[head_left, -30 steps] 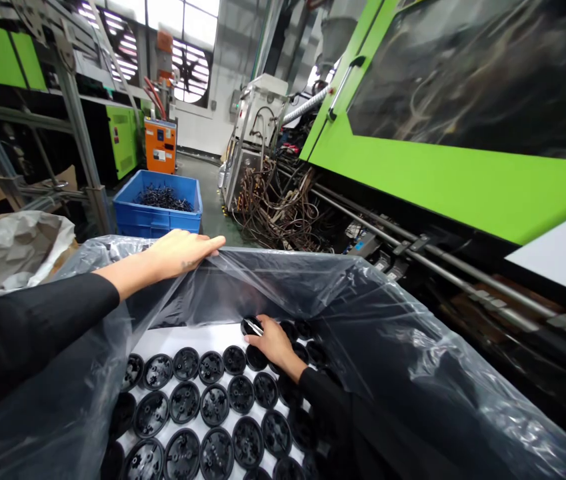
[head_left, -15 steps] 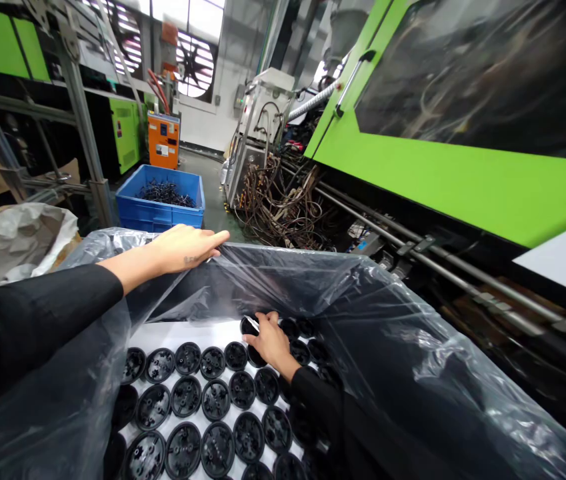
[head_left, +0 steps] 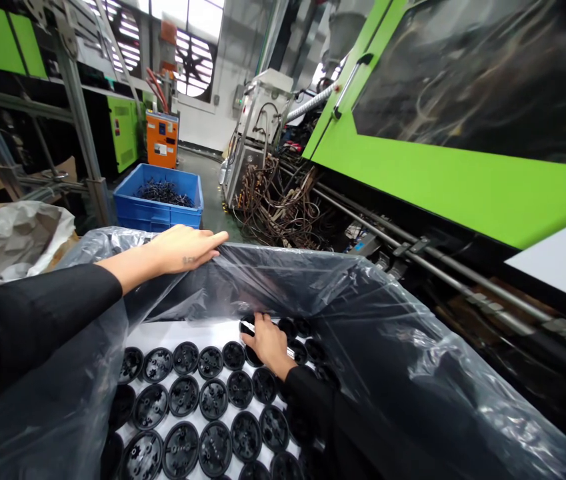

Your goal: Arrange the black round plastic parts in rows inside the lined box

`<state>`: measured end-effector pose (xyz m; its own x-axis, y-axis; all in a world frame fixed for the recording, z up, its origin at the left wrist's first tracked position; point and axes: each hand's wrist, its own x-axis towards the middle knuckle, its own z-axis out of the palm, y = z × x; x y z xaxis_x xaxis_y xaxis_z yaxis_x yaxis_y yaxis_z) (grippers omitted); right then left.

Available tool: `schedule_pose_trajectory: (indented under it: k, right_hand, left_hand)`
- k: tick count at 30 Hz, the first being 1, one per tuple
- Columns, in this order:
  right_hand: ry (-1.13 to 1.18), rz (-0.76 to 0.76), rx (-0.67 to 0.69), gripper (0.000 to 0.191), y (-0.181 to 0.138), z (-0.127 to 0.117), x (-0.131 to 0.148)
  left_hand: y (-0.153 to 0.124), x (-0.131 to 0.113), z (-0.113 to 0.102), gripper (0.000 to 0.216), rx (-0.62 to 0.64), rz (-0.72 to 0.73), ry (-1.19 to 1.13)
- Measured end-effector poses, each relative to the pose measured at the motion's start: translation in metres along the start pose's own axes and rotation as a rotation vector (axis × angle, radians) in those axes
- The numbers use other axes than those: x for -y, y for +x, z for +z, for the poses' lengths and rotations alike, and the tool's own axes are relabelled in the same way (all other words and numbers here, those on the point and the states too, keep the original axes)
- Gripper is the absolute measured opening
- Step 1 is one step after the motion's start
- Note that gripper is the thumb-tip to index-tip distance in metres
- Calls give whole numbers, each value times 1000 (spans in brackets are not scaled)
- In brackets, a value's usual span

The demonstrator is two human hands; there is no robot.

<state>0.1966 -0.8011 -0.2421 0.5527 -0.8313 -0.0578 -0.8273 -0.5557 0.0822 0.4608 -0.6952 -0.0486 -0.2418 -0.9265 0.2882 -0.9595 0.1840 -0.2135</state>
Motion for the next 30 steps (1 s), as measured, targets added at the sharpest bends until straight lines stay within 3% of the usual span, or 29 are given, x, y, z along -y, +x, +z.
schedule_pose_trajectory:
  k: [7, 30]
  right_hand:
    - [53, -51, -52, 48, -5, -2, 1]
    - [152, -117, -21, 45, -2, -2, -9]
  left_hand:
    - [-1, 1, 0, 32, -9, 4, 19]
    - [-1, 0, -1, 32, -2, -9, 33]
